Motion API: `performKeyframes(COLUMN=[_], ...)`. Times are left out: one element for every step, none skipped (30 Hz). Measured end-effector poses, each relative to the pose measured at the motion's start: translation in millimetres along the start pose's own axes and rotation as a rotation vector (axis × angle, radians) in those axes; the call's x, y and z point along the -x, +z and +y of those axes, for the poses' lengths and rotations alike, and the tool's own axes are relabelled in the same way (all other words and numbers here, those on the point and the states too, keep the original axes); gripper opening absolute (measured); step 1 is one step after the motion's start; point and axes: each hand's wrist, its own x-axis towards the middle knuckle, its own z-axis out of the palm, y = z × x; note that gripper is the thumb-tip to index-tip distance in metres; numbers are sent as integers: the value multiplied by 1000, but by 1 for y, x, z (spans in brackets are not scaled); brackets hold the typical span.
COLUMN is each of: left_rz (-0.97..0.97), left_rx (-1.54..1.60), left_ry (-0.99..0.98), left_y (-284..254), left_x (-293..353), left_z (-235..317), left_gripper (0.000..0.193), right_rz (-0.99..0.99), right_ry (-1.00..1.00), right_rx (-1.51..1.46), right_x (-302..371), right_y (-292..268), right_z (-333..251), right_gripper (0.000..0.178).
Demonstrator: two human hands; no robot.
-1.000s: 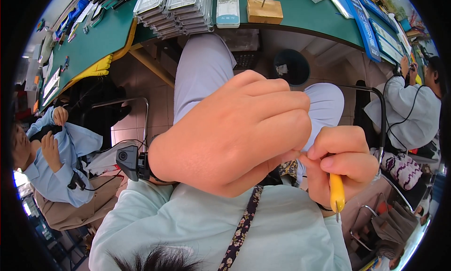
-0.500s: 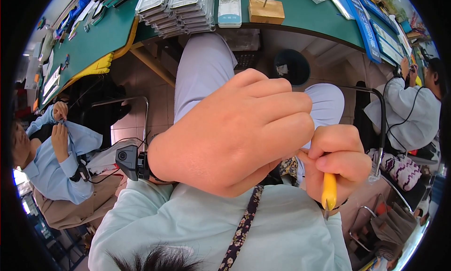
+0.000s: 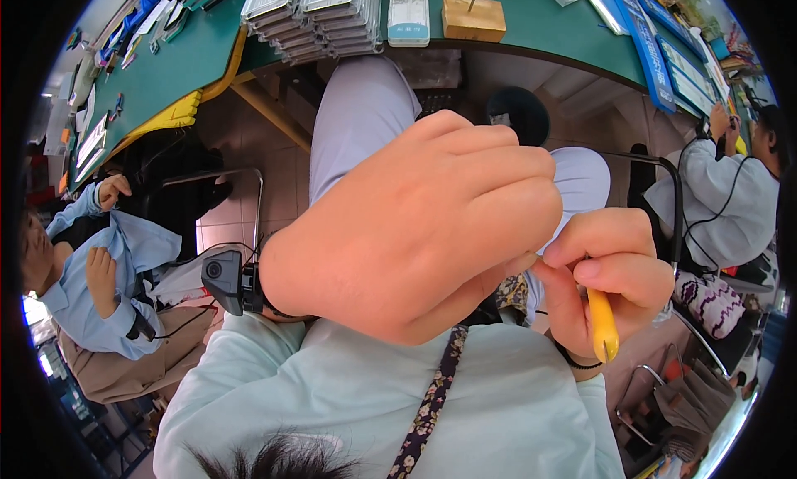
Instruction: The recorder is assembling small electronic components, likely LED strips, at a workstation, using a yellow tool to manipulate wires and small parts.
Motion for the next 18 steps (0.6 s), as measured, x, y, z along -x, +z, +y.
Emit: performKeyframes(left_rz=[-1, -24, -46, -47, -58, -69, -71, -73, -70, -68, -70, -74, -74, -92, -108, -107, -104, -101], left_rx=[1, 4, 4, 4, 19, 37, 40, 63, 80, 78, 98, 120, 121, 137, 152, 152, 201, 252], left_ry=[-1, -12, -26, -29, -44, -55, -57, -58, -61, -64, -59, -53, -54, -58, -65, -66, -70, -74], left_y=[0, -1, -1, -1, 0, 0, 1, 3, 3, 3, 3, 4, 4, 5, 5, 6, 8, 9], left_x=[-1, -1, -1, -1, -1, -2, -3, -3, -2, 0, 1, 0, 0, 0, 0, 1, 2, 3], left_z=[0, -1, -1, -1, -2, -2, -2, -3, -3, -3, -3, -4, -5, -5, -6, -7, -9, -10], left_gripper=[19, 19, 19, 19, 19, 19, 19, 19, 18, 18, 17, 16, 16, 15, 14, 14, 13, 12], right_rz=[1, 7, 12, 12, 0, -11, -10, -42, -78, -80, -69, -56, -56, -77, -100, -101, -151, -201], right_ry=[2, 14, 26, 28, 30, 32, 36, 38, 35, 35, 29, 25, 27, 29, 31, 32, 28, 25], right_rx=[0, -15, -33, -36, -31, -23, -23, 3, 24, 21, 13, 7, 6, 18, 28, 27, 52, 77], right_x=[0, 0, 0, 0, 0, 0, 0, -1, -2, -2, -1, 0, 0, 1, 1, 0, -2, -3], right_y=[0, 0, 0, 0, -1, -2, -4, -7, -6, -4, -2, -2, -2, -4, -4, -5, -6, -6], right_z=[0, 0, 0, 1, 2, 2, 2, 2, 2, 2, 3, 5, 5, 5, 6, 6, 4, 3], right_gripper=[26, 27, 27, 27, 25, 24, 24, 22, 22, 22, 21, 21, 21, 22, 22, 22, 26, 32])
